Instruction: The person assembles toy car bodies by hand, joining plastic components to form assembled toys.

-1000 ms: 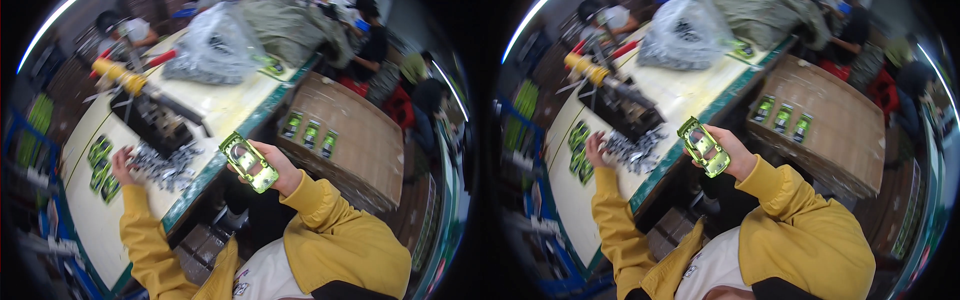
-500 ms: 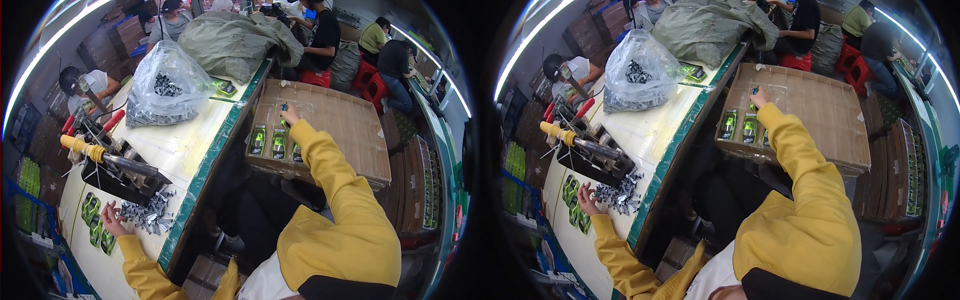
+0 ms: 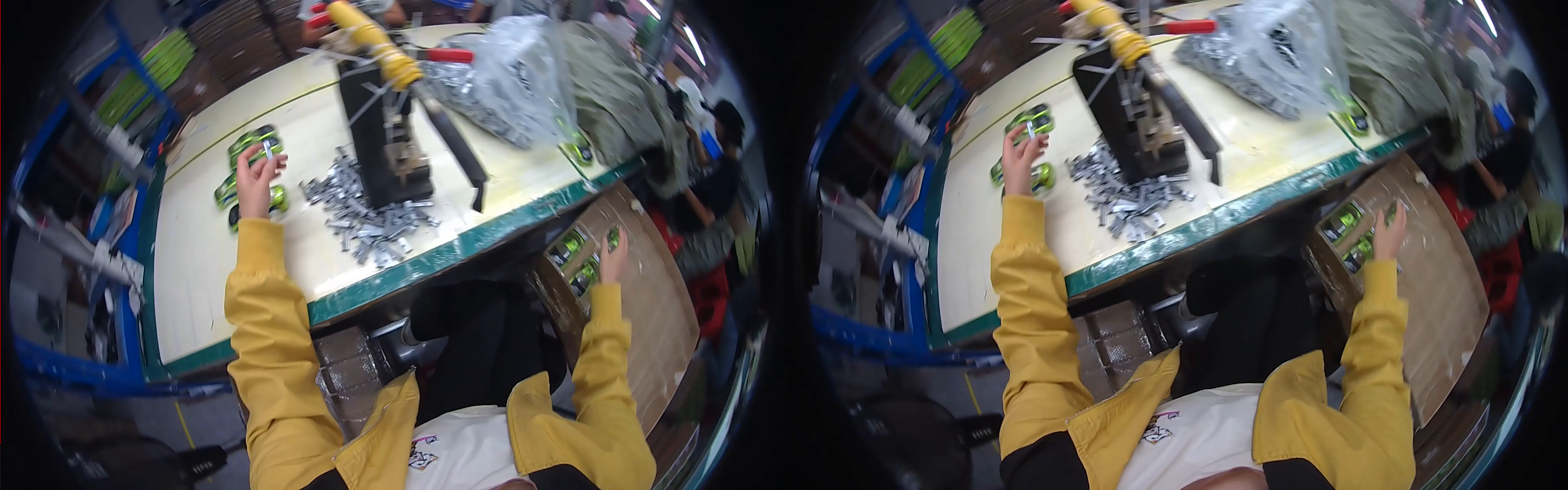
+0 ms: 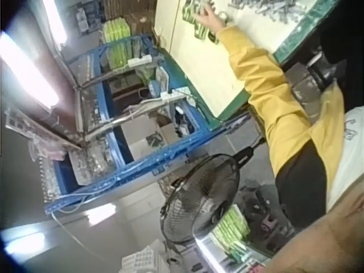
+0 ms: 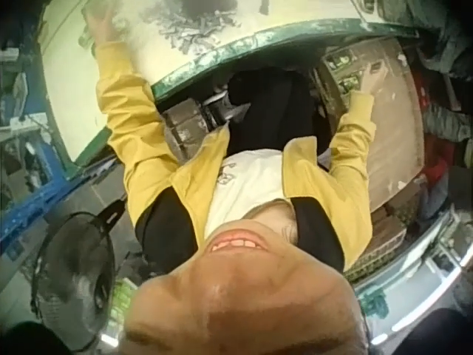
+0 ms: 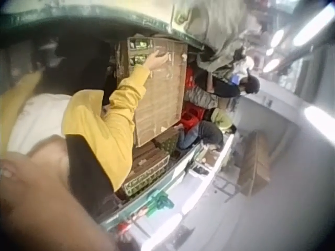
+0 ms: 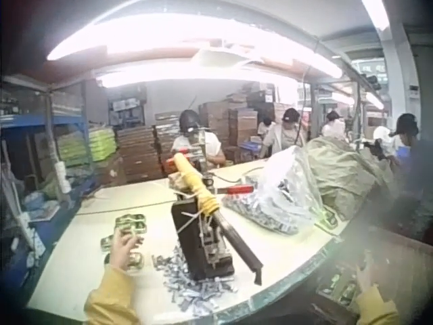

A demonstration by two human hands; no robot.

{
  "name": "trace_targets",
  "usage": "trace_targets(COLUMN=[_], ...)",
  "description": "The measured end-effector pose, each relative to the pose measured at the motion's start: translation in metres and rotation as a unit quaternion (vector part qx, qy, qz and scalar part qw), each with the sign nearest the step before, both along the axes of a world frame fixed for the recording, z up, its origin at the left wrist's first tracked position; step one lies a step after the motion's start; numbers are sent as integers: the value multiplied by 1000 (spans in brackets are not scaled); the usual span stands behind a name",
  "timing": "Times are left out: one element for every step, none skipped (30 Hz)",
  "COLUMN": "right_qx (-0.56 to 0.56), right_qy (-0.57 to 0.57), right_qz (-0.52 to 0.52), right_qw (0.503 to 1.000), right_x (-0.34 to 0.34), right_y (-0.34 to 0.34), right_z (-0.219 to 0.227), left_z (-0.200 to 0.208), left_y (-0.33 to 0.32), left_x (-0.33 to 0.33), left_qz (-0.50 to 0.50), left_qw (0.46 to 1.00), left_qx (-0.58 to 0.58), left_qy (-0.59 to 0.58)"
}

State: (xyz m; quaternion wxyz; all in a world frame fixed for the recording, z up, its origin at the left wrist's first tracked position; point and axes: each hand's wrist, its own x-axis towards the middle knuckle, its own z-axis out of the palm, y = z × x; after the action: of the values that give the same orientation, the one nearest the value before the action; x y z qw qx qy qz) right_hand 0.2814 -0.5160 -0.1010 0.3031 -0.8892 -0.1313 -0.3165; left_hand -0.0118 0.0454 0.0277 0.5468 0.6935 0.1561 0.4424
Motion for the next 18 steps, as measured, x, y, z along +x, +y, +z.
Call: trace_targets(right_qx=[36, 85, 130, 130, 166, 189, 182, 175, 171, 131, 124, 115, 98, 102, 102, 101, 100, 78], right_qy=[26, 78, 129, 131, 128, 197, 203, 229, 248, 258, 271, 286, 236, 244, 258, 270, 284, 297], right_qz=[59, 113, 158, 207, 289, 329, 385, 429, 493, 544, 596, 649, 690, 701, 707, 701, 694, 702], right_qw=[997, 987, 970, 961, 934, 904, 882, 856, 816, 788, 745, 696, 677, 662, 650, 652, 654, 642], right_x=[-33, -69, -105, -133, -164, -190, -213, -237, -255, -269, -282, -293, -295, -299, -301, -303, -302, -315], right_y=[23, 51, 76, 91, 114, 129, 145, 162, 177, 189, 202, 215, 226, 237, 248, 263, 279, 298], right_z=[20, 36, 49, 57, 68, 76, 80, 90, 92, 102, 102, 108, 111, 114, 114, 113, 111, 117], left_z=[-3, -13, -18, -23, -27, -26, -28, -35, -41, -45, -49, -57, -54, -57, -63, -65, -63, -69], left_y=[19, 48, 62, 70, 74, 75, 84, 100, 115, 122, 134, 148, 150, 148, 137, 125, 117, 132], left_x=[-12, -27, -40, -44, -47, -49, -52, -58, -61, -62, -68, -73, -68, -67, -57, -51, -47, -74], left_qz=[34, 92, 104, 174, 242, 288, 294, 325, 354, 348, 354, 342, 324, 297, 263, 241, 219, 161], left_qw=[999, 995, 994, 978, 950, 932, 931, 915, 899, 894, 893, 897, 903, 922, 940, 941, 941, 975], left_qx=[14, 46, 43, 86, 129, 151, 154, 162, 170, 183, 188, 158, 129, 130, 127, 121, 115, 93], left_qy=[6, 1, -1, 73, 149, 159, 154, 175, 195, 213, 204, 229, 251, 212, 175, 203, 232, 125])
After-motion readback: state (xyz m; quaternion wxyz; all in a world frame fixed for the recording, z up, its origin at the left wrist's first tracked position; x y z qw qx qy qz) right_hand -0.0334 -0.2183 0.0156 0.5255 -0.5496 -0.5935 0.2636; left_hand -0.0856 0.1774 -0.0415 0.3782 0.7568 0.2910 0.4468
